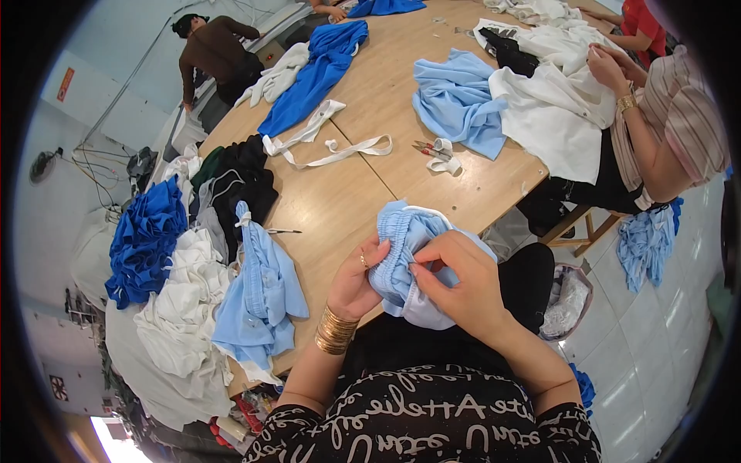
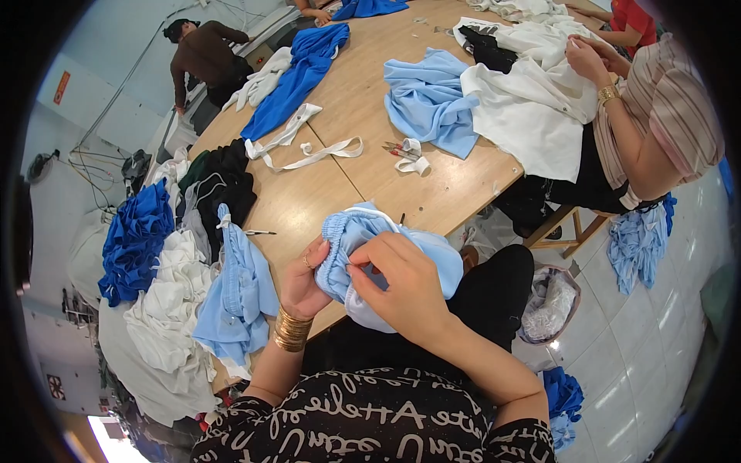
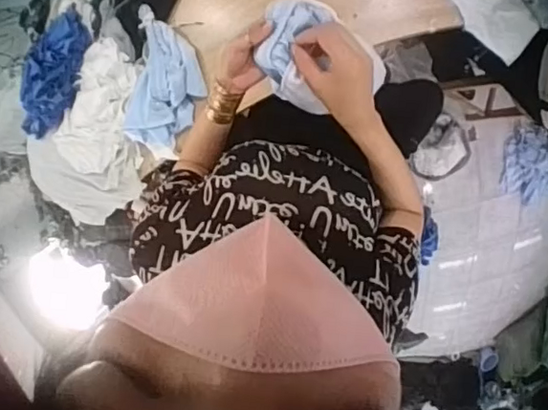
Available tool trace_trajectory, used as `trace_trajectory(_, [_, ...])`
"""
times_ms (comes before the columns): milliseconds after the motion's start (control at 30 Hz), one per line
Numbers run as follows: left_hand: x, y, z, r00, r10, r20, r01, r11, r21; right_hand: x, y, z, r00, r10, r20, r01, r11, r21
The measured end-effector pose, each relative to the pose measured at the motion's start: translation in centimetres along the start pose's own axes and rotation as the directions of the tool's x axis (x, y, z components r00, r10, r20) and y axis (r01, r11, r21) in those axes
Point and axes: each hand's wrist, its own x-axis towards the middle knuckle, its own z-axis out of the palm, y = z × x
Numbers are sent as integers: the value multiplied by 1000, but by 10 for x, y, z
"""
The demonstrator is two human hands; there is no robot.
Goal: Trimming excess threads and inspecting the waistbands of light blue garments using thread snips.
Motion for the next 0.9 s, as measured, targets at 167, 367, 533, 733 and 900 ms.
trace_trajectory(167, [0, -4, -4, 1000, -6, -26, 6, 1000, -15, -4, 0, 2, 999, -48, -8, 47, 997, -62])
trace_trajectory(367, [3, -6, -6, 999, 3, 48, -4, 1000, 4, -4, -6, 0, 994, 107, 7, -107, 993, 46])
trace_trajectory(533, [5, -9, -4, 999, -9, 43, 10, 1000, -17, -7, -4, 3, 998, 42, -37, -42, 999, 0])
trace_trajectory(733, [5, -17, -8, 999, -30, 39, 34, 996, -84, -8, -6, 12, 976, -192, -100, 168, 963, -212])
trace_trajectory(900, [4, -27, -15, 992, -20, 128, 51, 968, -245, -9, -6, 21, 972, -219, -85, 195, 953, -232])
